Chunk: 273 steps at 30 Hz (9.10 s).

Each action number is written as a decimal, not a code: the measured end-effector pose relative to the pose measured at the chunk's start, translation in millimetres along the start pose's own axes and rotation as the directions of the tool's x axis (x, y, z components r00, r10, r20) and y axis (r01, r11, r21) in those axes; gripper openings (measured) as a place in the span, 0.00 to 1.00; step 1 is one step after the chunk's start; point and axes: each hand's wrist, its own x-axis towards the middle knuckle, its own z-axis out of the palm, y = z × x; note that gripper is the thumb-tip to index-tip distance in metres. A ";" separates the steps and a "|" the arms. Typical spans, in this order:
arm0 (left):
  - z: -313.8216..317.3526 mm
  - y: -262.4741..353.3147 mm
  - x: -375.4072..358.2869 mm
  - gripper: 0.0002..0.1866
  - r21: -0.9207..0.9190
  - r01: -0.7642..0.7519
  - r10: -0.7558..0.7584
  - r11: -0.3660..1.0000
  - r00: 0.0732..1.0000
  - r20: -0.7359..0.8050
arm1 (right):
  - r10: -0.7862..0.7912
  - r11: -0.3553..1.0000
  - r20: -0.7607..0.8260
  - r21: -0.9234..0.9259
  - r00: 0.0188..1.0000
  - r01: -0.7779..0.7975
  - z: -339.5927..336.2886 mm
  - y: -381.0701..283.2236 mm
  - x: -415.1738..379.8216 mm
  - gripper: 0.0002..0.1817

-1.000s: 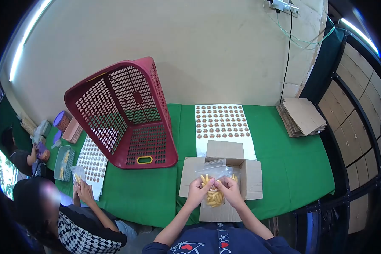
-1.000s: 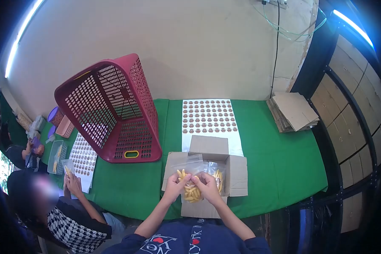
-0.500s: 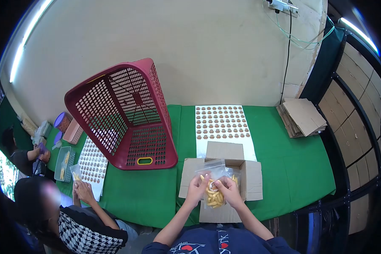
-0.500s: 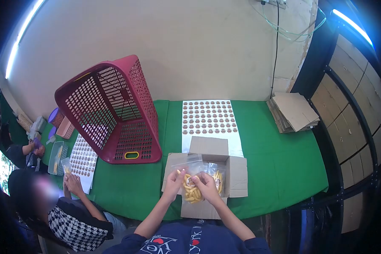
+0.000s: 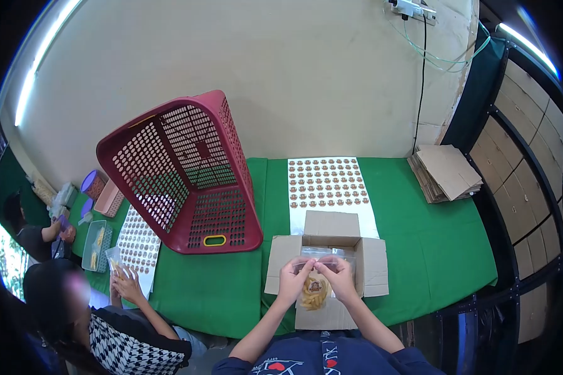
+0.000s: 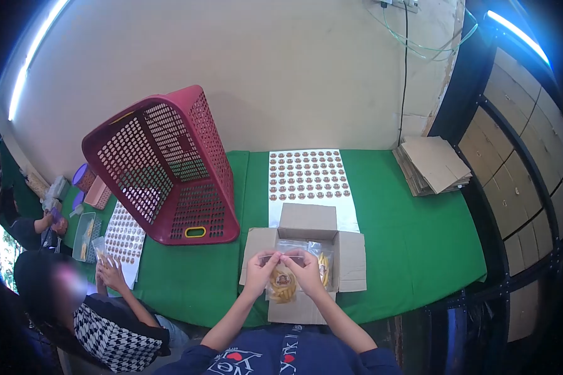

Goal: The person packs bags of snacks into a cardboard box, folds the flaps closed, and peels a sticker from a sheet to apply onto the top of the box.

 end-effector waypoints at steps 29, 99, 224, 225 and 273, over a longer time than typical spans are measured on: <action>-19.6 47.8 6.3 0.08 0.523 -0.297 0.329 0.799 0.944 0.033 | -0.114 0.993 -0.091 0.014 0.989 0.115 -11.1 -12.9 4.7 0.09; 10.5 9.1 -11.5 0.33 0.462 -0.353 0.266 0.814 0.933 0.243 | -0.119 0.991 -0.261 0.032 0.958 0.132 -1.6 -14.0 -8.5 0.12; -13.7 -99.9 -31.0 0.23 0.934 -0.263 0.032 0.242 0.964 0.264 | -0.108 0.293 0.158 -0.939 0.982 0.183 -49.3 109.5 -23.5 0.27; -13.6 -99.1 -31.1 0.23 0.933 -0.258 0.031 0.249 0.965 0.259 | -0.114 0.296 0.157 -0.937 0.981 0.185 -48.3 106.9 -23.9 0.26; -157.7 3.2 14.8 0.08 -0.015 -0.245 0.212 0.969 0.867 -0.450 | -0.185 0.780 -0.106 -0.621 0.977 0.080 -61.1 84.7 -7.8 0.07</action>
